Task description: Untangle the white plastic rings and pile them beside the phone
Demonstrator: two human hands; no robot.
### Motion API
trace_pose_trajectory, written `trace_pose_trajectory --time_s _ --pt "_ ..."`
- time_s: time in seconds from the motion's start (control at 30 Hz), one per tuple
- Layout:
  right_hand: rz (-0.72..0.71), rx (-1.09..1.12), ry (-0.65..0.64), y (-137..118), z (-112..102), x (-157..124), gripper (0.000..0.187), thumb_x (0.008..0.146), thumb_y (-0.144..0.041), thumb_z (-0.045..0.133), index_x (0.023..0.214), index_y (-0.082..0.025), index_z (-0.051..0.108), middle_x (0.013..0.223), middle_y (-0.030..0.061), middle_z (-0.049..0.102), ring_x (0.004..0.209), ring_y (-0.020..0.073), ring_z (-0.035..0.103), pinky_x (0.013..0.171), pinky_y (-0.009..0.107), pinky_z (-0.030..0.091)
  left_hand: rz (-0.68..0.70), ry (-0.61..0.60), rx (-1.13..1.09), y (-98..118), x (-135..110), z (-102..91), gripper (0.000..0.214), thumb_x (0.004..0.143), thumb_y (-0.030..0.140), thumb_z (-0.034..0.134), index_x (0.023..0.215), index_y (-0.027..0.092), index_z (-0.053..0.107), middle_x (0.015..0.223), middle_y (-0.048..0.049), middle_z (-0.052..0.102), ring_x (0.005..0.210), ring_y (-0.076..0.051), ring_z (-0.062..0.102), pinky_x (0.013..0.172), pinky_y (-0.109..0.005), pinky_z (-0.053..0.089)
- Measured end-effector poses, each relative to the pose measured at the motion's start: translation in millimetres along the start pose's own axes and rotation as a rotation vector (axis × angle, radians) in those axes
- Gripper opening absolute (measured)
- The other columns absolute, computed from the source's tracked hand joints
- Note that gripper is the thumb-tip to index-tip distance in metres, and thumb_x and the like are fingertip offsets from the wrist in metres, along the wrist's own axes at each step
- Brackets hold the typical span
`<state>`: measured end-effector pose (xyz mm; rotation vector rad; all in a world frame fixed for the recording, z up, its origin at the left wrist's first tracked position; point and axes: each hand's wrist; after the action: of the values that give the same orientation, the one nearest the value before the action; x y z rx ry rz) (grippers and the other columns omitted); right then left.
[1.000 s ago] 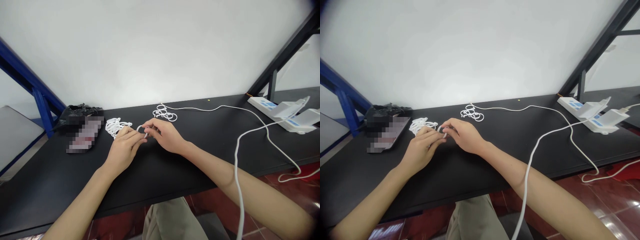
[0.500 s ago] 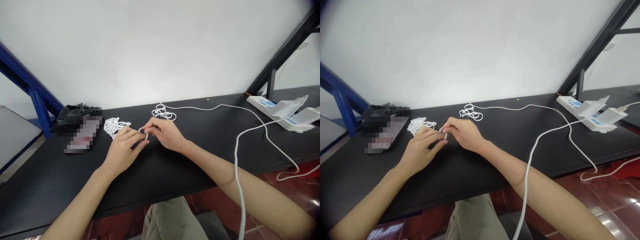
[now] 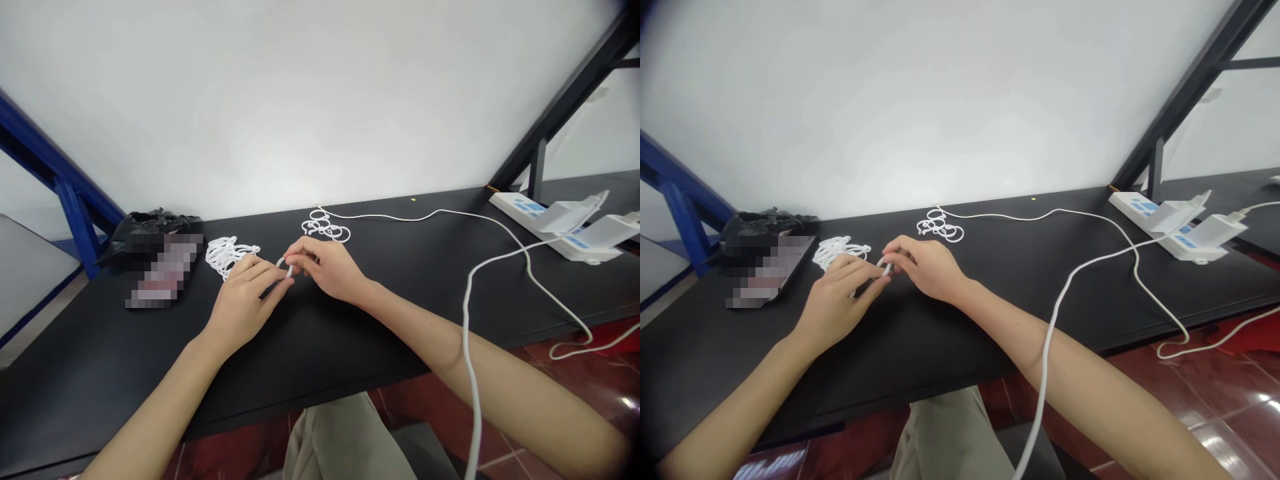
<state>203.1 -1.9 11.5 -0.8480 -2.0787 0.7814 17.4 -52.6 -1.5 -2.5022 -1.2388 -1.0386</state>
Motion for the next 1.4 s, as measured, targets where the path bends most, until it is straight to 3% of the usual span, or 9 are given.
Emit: trace_pose_trajectory --time_s 0.13,0.27,0.33,0.47,0.67,0.87,1.2,1.4 --pt "0.096 -0.190 0.055 9 -6 5 0.029 0.097 -0.043 0.049 0.114 -0.022 0.060 0.082 -0.0020 0.070 0.073 0.0122 0.062 0.073 0.026 0.044 -0.074 0.072 0.234 -5 -2 -1.9 0.014 0.094 0.027 0.055 0.085 0.021 0.063 0.077 -0.0024 0.068 0.080 -0.021 0.054 0.076 -0.036 0.044" --pt "0.239 -0.562 0.164 23 -20 8 0.024 0.095 -0.036 0.049 0.108 -0.020 0.064 0.106 0.0076 0.067 0.104 0.0231 0.059 0.082 0.034 0.046 -0.195 0.052 0.503 -14 -7 -2.8 0.021 0.094 0.031 0.052 0.079 0.022 0.063 0.078 -0.0052 0.069 0.084 -0.027 0.056 0.072 -0.041 0.037" --pt "0.317 -0.707 0.185 30 -27 8 0.027 0.094 -0.037 0.051 0.108 -0.018 0.064 0.114 0.0125 0.061 0.113 0.0284 0.054 0.086 0.038 0.047 -0.238 0.018 0.555 -18 -8 -2.8 0.023 0.094 0.032 0.050 0.078 0.022 0.064 0.079 -0.0070 0.069 0.087 -0.030 0.056 0.072 -0.042 0.036" --pt "0.433 -0.803 0.155 38 -34 6 0.023 0.091 -0.031 0.053 0.105 -0.017 0.064 0.117 0.0157 0.055 0.110 0.0304 0.056 0.084 0.041 0.050 -0.306 -0.046 0.541 -20 -10 -2.7 0.020 0.092 0.031 0.050 0.086 0.021 0.066 0.086 -0.0099 0.068 0.091 -0.033 0.055 0.073 -0.044 0.035" --pt "0.428 -0.842 0.108 39 -33 7 0.017 0.092 -0.023 0.049 0.100 -0.018 0.064 0.114 0.0155 0.057 0.109 0.0304 0.057 0.078 0.040 0.051 -0.340 -0.018 0.503 -15 -8 -2.7 0.020 0.092 0.031 0.051 0.094 0.020 0.067 0.097 -0.0117 0.067 0.097 -0.034 0.053 0.075 -0.044 0.036" --pt "0.394 -0.800 0.099 36 -29 7 0.015 0.092 -0.027 0.050 0.096 -0.020 0.063 0.111 0.0133 0.059 0.105 0.0288 0.058 0.077 0.039 0.050 -0.264 0.000 0.436 -11 -6 -2.8 0.015 0.092 0.028 0.052 0.092 0.022 0.065 0.097 -0.0093 0.066 0.098 -0.032 0.053 0.078 -0.044 0.037" --pt "0.197 -0.489 0.272 22 -22 10 0.015 0.094 -0.027 0.050 0.092 -0.019 0.062 0.092 0.0037 0.066 0.083 0.0168 0.059 0.074 0.030 0.043 -0.183 -0.038 0.364 -9 -5 -0.3 0.015 0.093 0.027 0.052 0.090 0.020 0.065 0.092 -0.0057 0.067 0.092 -0.028 0.052 0.079 -0.042 0.039" --pt "0.101 -0.449 0.369 24 -22 11 0.016 0.095 -0.026 0.050 0.093 -0.019 0.065 0.090 0.0036 0.064 0.077 0.0147 0.057 0.074 0.029 0.042 -0.173 -0.048 0.328 -9 -4 0.1 0.014 0.093 0.027 0.052 0.091 0.021 0.065 0.091 -0.0050 0.067 0.092 -0.027 0.052 0.078 -0.041 0.040"
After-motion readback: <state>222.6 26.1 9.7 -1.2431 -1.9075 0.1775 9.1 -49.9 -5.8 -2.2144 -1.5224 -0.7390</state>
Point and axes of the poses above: each hand's wrist, its own x-axis towards the middle knuckle, its own z-axis out of the palm, y = z × x
